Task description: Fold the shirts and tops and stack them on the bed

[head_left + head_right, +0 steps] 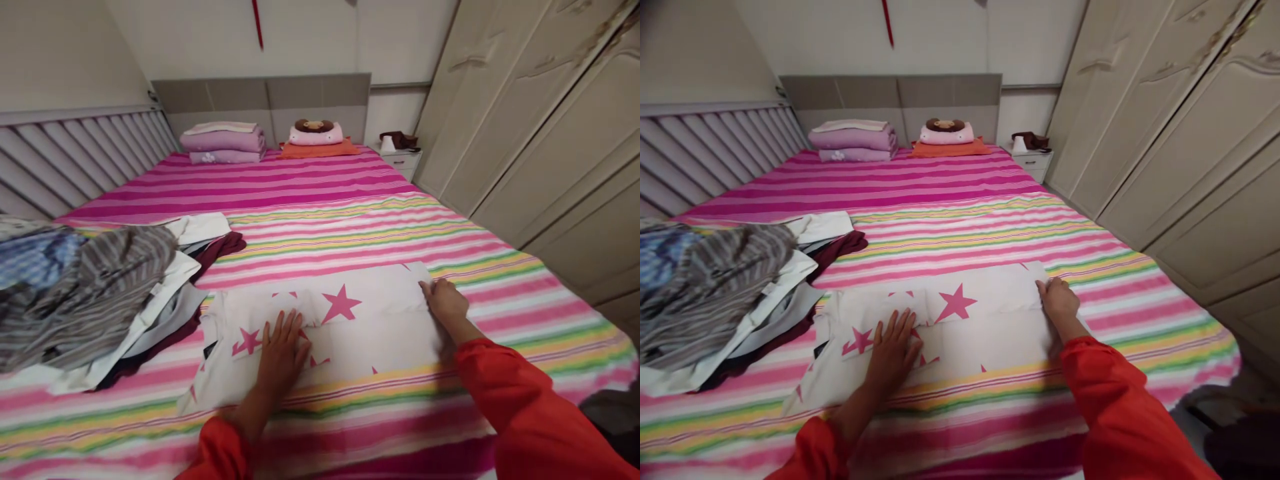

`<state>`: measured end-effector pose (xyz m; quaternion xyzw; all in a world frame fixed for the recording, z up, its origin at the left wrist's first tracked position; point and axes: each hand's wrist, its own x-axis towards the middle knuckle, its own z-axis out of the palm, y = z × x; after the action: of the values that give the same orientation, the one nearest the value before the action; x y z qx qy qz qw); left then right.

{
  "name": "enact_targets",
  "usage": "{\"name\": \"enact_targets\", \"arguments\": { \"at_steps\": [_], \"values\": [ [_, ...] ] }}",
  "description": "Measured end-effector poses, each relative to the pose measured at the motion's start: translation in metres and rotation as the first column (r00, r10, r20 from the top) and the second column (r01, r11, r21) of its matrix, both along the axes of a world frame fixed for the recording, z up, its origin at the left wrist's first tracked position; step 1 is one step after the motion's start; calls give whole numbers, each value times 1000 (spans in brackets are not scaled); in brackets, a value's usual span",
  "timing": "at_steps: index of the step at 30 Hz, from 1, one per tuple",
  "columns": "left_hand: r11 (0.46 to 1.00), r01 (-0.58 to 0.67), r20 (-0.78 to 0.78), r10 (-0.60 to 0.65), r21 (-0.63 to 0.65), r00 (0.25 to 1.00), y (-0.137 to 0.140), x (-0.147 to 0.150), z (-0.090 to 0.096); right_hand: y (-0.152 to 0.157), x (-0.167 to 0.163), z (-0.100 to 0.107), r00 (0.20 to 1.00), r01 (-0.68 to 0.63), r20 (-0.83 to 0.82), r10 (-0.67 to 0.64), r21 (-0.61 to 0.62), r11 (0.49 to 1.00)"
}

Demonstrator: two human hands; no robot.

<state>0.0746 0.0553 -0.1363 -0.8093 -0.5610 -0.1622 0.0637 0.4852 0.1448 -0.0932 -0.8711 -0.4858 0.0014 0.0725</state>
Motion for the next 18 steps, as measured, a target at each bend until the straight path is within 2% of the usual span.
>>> {"name": "enact_targets", "arguments": {
  "at_steps": [4, 7, 13, 18],
  "values": [
    [999, -2, 14, 2, 33, 1000, 1, -1, -2, -1, 10, 4, 990, -139, -7, 140, 23, 990],
    [998, 13, 34, -15, 56, 999, 2, -1, -5, 5, 17, 9, 985, -171, -20, 172, 46, 984],
    [993, 37, 31, -41, 113, 999, 2, -3, -7, 38, 20, 16, 988, -121, -96, 125, 47, 992],
    [990, 37, 11, -39, 134, 999, 2, -4, -7, 55, 9, 13, 995, -55, -82, 54, -6, 998]
  ]
}}
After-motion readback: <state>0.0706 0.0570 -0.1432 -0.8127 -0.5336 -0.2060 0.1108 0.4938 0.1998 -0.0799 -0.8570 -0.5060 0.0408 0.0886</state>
